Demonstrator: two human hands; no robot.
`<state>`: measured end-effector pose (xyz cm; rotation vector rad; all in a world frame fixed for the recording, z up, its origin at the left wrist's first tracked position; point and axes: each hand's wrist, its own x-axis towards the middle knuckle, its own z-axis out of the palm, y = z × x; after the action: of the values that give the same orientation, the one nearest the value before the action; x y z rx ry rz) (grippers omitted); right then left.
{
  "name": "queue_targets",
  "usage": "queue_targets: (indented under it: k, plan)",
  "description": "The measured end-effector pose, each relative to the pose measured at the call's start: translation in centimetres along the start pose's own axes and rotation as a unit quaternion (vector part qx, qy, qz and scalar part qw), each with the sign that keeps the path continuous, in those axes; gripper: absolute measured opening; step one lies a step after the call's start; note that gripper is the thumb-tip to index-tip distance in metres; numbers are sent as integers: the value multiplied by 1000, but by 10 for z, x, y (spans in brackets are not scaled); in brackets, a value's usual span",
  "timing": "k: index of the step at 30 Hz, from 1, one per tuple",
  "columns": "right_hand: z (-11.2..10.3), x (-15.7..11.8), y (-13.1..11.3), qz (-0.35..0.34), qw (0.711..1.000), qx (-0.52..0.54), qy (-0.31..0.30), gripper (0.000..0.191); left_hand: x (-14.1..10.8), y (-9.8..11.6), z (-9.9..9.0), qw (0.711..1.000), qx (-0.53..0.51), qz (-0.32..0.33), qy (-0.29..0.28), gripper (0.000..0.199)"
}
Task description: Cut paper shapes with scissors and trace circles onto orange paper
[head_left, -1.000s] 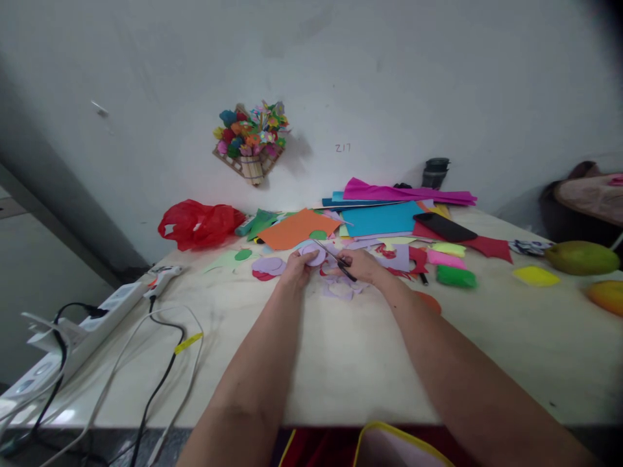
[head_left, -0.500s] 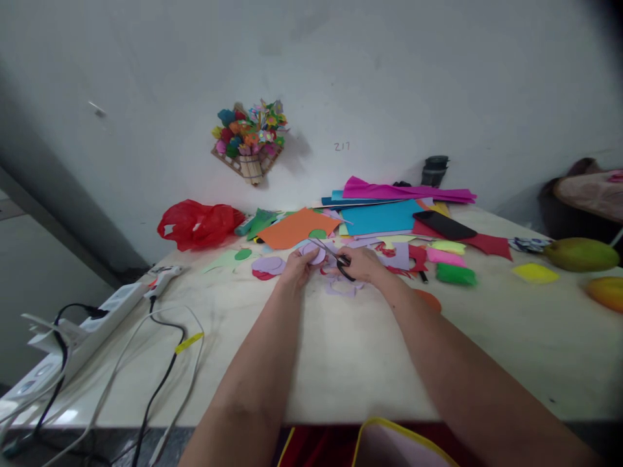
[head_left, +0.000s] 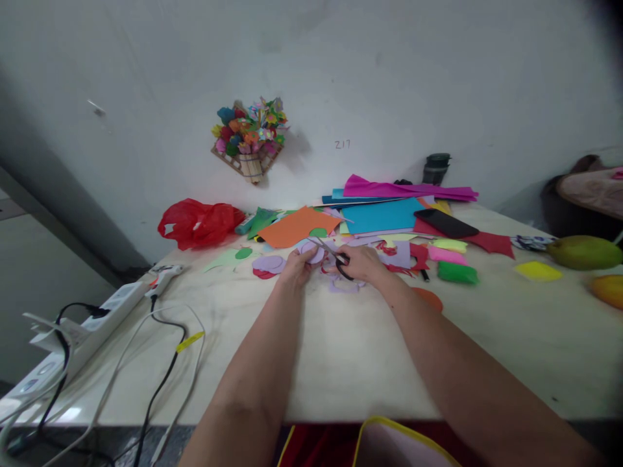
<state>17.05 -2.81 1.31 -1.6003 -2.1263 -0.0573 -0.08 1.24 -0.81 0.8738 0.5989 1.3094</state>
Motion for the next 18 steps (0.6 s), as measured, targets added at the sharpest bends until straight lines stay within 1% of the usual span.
queue_targets:
  k: [10,18]
  plan:
    - [-1,0,-3,1,1000,-8,-4,46,-1,2,-1,1000,4,-20,-20,20]
    - [1,1,-2,-1,1000,-7,3,46,-1,3,0,1000,6,-27,-13,19]
